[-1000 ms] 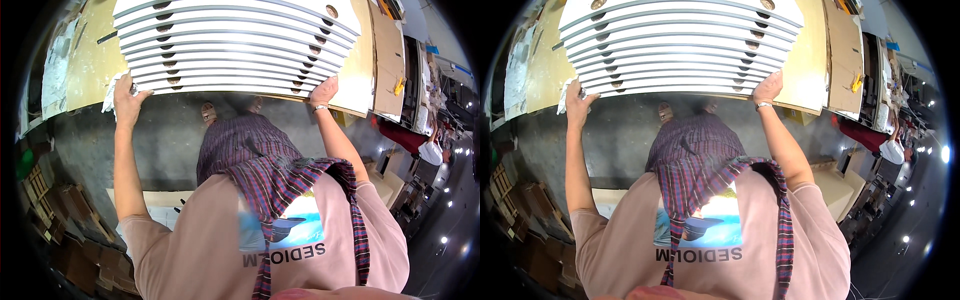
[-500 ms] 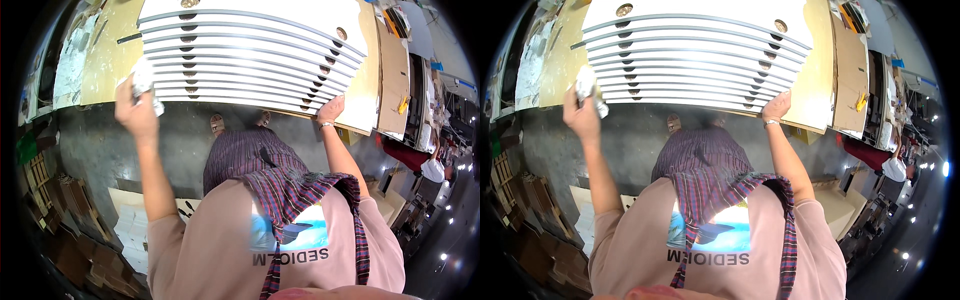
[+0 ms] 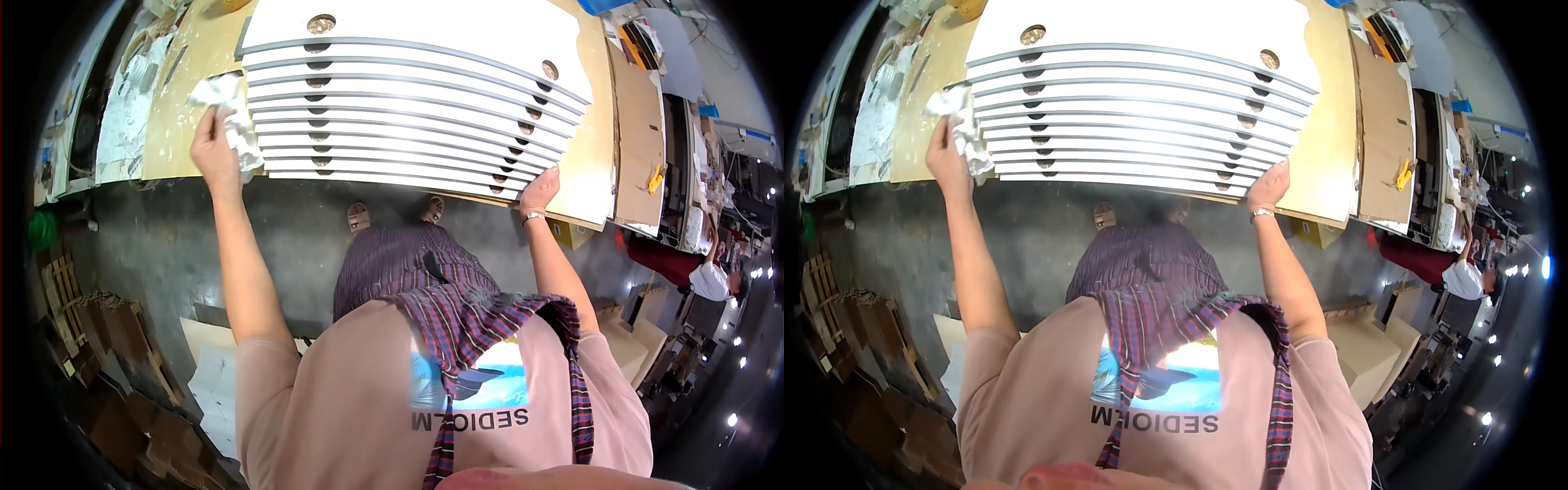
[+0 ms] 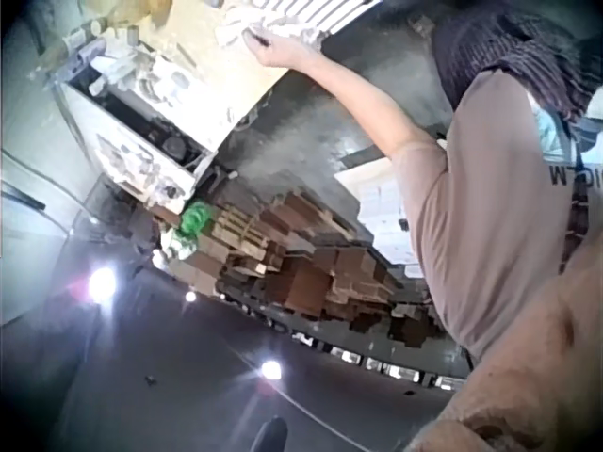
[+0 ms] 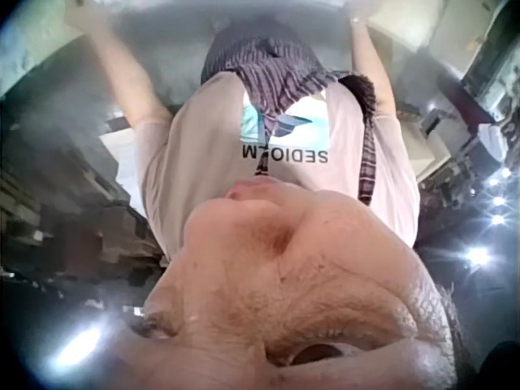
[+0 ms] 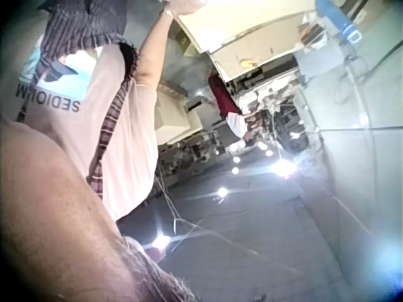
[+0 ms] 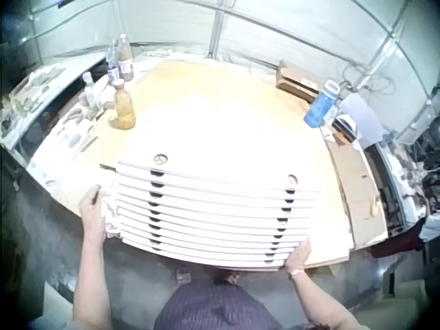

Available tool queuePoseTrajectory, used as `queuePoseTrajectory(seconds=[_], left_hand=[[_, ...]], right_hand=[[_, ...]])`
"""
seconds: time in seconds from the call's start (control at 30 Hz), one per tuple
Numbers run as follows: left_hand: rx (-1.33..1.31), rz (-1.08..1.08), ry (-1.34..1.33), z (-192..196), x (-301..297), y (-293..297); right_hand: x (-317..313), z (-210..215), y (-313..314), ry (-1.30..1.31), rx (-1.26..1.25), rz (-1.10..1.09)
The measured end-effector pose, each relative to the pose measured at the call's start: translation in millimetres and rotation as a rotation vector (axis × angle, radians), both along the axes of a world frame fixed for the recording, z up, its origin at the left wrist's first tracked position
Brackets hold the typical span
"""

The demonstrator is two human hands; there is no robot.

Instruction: The person wipes a stack of white wooden panels with a cloth, applies a liquid from a bottle, and polishes the surfaces and edges with a sanding block.

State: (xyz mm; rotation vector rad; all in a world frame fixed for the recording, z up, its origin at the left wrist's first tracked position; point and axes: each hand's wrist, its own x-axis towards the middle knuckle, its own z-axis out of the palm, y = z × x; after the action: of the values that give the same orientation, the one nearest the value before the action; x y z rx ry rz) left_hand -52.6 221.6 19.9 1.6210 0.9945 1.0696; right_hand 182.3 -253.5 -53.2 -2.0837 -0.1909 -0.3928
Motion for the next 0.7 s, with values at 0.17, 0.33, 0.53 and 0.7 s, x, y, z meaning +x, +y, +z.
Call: queuePoseTrajectory(seconds=[0.17,0.33,0.53,0.7], left_hand=[[-0.11,-0.263,0.017,3,12,-2],[-0.222,-0.25,-0.134,-9,19,0],[-0.229,-0.189,-0.223,-7,25,-9],[-0.209,-0.059,-0.177,2,33,-15]], right_hand=[[29,45,4,0.097,0.111,0.009],[90,84,36,0.058,-0.002,-0.009],[66,90,71,-0.095,-0.264,-0.269],[64,92,73,-0.087,-0.295,-0.29]])
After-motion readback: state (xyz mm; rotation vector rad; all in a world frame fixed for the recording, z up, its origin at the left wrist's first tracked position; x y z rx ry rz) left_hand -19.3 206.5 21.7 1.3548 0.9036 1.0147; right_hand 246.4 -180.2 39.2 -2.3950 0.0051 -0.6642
